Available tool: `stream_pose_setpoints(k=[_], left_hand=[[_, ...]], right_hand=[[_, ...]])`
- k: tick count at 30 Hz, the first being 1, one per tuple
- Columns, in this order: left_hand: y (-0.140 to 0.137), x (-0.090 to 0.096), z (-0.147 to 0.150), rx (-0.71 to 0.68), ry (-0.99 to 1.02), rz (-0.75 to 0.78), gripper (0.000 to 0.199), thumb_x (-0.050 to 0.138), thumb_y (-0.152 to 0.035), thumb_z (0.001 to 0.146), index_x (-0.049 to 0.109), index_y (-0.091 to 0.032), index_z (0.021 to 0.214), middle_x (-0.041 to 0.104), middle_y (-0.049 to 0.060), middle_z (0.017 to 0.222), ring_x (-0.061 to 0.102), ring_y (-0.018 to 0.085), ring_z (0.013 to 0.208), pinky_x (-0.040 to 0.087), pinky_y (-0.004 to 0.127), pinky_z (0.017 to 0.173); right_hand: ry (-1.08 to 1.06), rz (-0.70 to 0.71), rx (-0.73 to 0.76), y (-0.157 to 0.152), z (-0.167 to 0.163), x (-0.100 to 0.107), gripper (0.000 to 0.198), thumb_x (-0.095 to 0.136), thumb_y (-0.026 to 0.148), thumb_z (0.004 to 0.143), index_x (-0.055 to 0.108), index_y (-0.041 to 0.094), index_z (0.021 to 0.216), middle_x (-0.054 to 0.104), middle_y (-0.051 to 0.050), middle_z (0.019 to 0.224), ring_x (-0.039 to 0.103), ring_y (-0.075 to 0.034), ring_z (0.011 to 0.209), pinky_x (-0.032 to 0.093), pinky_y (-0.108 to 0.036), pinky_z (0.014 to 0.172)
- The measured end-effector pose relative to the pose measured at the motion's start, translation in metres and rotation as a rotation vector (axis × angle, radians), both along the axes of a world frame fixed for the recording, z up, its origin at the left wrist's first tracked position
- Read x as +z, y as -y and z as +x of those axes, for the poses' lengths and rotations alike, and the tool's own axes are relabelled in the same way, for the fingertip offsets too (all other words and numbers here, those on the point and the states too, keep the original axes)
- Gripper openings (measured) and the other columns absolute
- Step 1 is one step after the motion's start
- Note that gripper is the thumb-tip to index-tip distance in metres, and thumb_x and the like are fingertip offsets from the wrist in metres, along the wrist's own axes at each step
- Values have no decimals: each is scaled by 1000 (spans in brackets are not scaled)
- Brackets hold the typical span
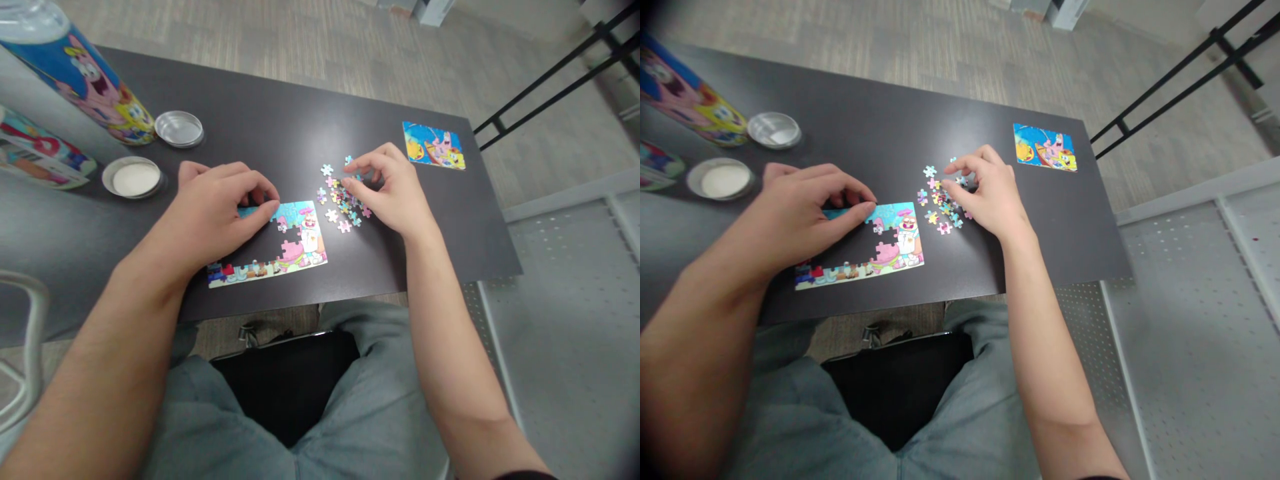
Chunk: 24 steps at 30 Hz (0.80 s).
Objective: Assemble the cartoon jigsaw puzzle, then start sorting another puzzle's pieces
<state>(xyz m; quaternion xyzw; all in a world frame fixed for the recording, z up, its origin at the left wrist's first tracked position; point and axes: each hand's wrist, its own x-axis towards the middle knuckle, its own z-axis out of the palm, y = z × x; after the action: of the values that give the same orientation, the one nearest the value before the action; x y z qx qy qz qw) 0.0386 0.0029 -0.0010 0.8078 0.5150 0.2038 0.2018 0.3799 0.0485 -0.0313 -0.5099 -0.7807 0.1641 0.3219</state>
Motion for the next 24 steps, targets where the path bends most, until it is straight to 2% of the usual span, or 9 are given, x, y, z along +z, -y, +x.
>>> stream_pose_setpoints(k=[3, 6, 11, 15, 24], left_hand=[[-2, -2, 0, 5, 26, 13, 22, 70, -46, 111, 83, -29, 108, 83, 0, 110, 69, 28, 96, 37, 68, 124], [-3, -5, -1, 4, 51, 17, 21, 72, -48, 109, 84, -30, 107, 83, 0, 108, 69, 29, 95, 36, 68, 123], [-2, -4, -2, 2, 45, 8, 20, 73, -46, 110, 85, -30, 108, 82, 0, 107, 71, 30, 98, 37, 69, 124], [-3, -3, -1, 21, 13, 3, 23, 68, -45, 112, 86, -31, 110, 83, 2, 108, 74, 30, 101, 39, 69, 127], [-3, -4, 0, 42, 1, 8, 22, 68, -42, 110, 86, -32, 108, 87, 6, 114, 81, 34, 104, 42, 72, 130]], right_hand=[[19, -21, 16, -2, -2, 4, 17, 93, 37, 103, 94, 31, 120, 74, -7, 117, 70, -30, 104, 62, -62, 111], [10, -87, 66, 9, 9, 14, 15, 94, 40, 104, 95, 31, 116, 75, -7, 118, 70, -30, 105, 60, -60, 111], [105, -209, 147, 36, 27, 31, 19, 104, 46, 99, 97, 35, 114, 77, -6, 125, 74, -36, 126, 45, -66, 126], [166, -252, 195, 43, 24, 34, 18, 104, 45, 101, 98, 37, 117, 75, -7, 131, 71, -39, 134, 43, -65, 126], [187, -254, 267, 44, 16, 37, 10, 97, 38, 105, 91, 32, 110, 82, -7, 130, 73, -37, 130, 42, -61, 126]])
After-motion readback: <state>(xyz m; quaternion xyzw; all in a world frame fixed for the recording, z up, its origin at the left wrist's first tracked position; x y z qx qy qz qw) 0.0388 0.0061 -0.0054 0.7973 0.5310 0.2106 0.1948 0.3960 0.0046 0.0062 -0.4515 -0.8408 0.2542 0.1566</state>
